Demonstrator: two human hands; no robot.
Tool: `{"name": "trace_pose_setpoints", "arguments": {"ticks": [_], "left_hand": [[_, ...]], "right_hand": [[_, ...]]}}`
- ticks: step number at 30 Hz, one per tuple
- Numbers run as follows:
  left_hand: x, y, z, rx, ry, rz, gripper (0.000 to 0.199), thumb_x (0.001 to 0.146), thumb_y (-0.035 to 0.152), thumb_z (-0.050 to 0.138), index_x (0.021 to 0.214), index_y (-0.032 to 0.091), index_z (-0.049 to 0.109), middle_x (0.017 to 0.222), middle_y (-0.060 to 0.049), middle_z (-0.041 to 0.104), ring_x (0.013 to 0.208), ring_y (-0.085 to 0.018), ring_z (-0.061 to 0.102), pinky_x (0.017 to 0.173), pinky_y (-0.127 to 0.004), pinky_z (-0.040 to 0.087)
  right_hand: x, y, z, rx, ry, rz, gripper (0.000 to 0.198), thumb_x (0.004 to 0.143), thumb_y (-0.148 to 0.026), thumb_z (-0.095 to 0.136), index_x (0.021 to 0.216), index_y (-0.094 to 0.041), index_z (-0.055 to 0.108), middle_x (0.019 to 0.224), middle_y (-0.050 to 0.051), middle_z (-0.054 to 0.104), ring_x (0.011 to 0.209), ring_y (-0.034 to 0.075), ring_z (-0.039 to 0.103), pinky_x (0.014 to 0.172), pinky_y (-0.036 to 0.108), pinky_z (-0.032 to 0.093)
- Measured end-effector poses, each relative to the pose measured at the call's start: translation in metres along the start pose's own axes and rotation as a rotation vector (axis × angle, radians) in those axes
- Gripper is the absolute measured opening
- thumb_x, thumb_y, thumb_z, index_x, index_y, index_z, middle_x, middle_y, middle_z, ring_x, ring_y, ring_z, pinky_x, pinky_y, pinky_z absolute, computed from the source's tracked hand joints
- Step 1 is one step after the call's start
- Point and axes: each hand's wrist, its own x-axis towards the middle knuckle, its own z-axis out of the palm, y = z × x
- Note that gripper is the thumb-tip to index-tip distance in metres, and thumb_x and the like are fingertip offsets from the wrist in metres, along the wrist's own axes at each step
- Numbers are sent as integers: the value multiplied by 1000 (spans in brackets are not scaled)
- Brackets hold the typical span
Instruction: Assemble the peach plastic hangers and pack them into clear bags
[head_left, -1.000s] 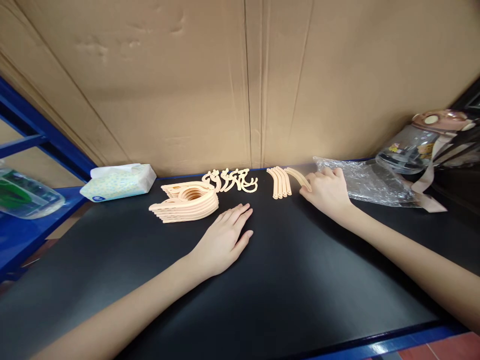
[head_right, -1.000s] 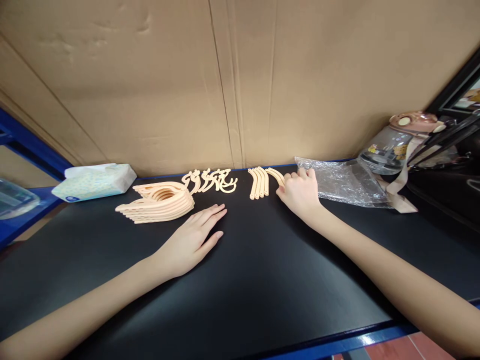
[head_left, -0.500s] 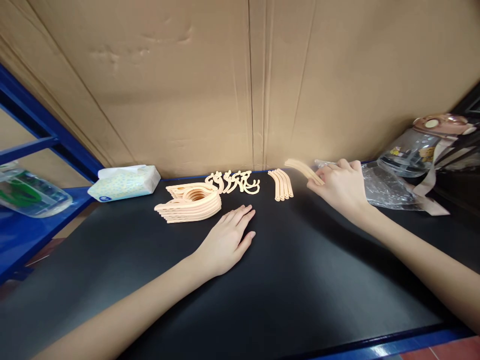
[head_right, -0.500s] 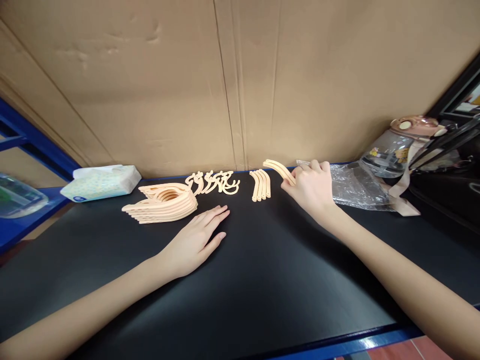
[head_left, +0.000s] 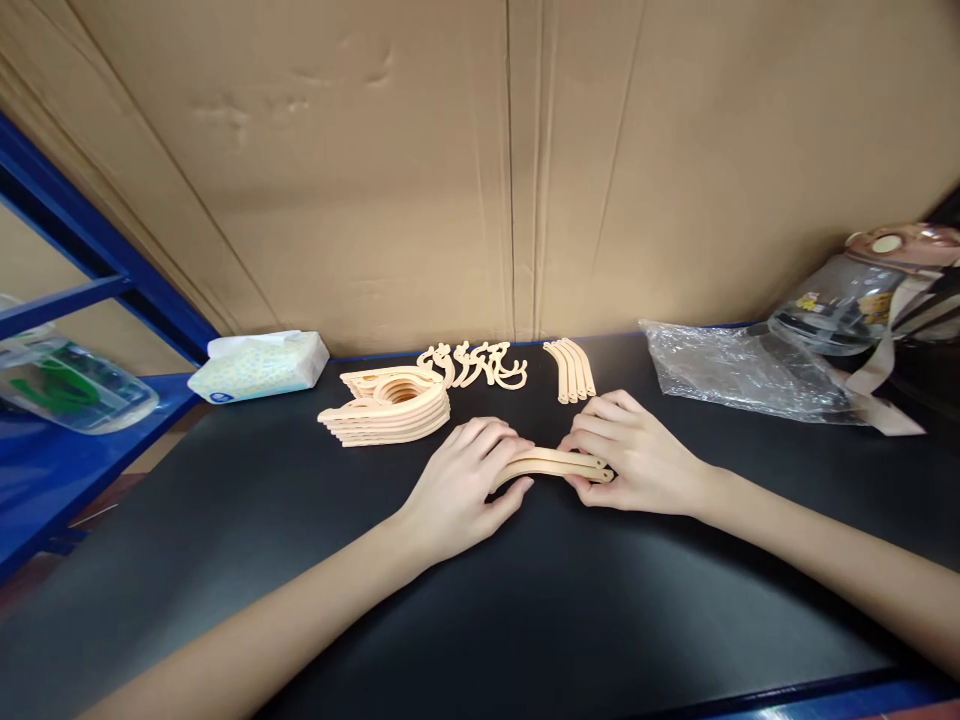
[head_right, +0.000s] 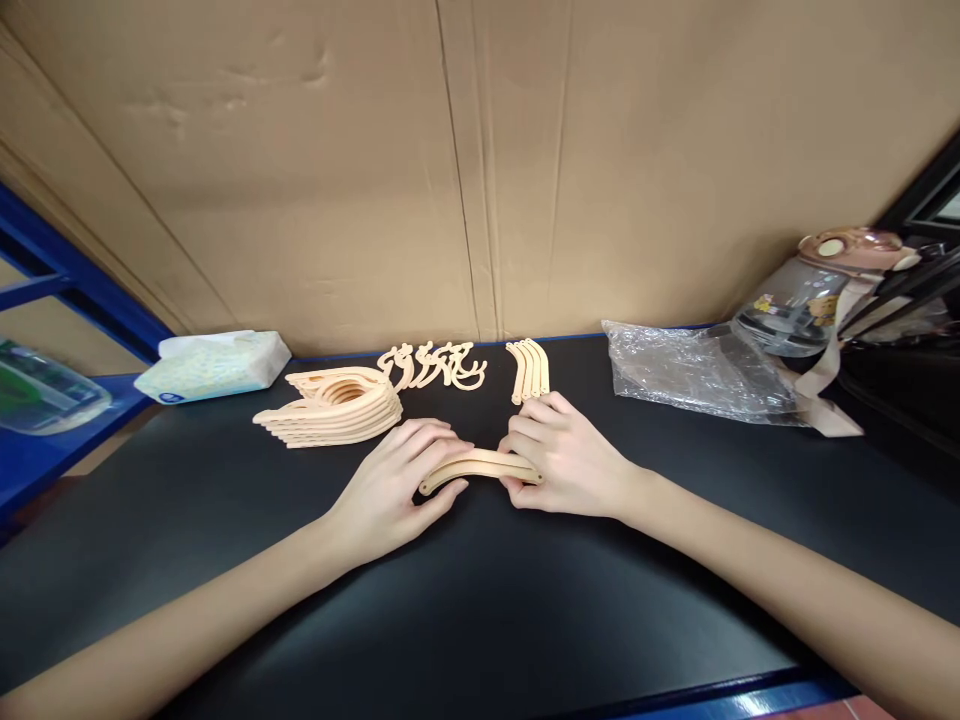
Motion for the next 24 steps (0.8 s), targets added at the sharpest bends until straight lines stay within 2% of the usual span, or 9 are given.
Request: {"name": "trace_pose_setpoints", "arguments": {"ticks": [4, 11, 24], "left_hand": [[2, 0, 0, -27, -23, -41, 16, 88, 21, 55, 104, 18, 58, 97, -3, 62, 94, -20, 52, 82, -35, 44], [3, 1, -2, -27, -115, -39, 11, 81, 20, 54, 92, 18, 55, 89, -3, 59, 86, -20, 50, 77, -35, 41], [4, 2, -4, -53, -181, -28, 12, 75, 19, 55, 88, 19, 53, 85, -1, 58, 79, -18, 48, 72, -33, 41]], "right_hand": [[1, 1, 1, 9, -42, -5, 10, 79, -23, 59, 84, -16, 64, 72, 1, 62, 76, 17, 52, 79, 33, 37], [-2, 0, 1, 88, -171, 13, 12, 81, -25, 57, 87, -17, 65, 75, 1, 62, 78, 18, 50, 81, 34, 37], [-2, 0, -2, 229, -276, 65, 13, 80, -27, 62, 89, -18, 64, 74, 0, 59, 76, 16, 46, 75, 31, 37]]}}
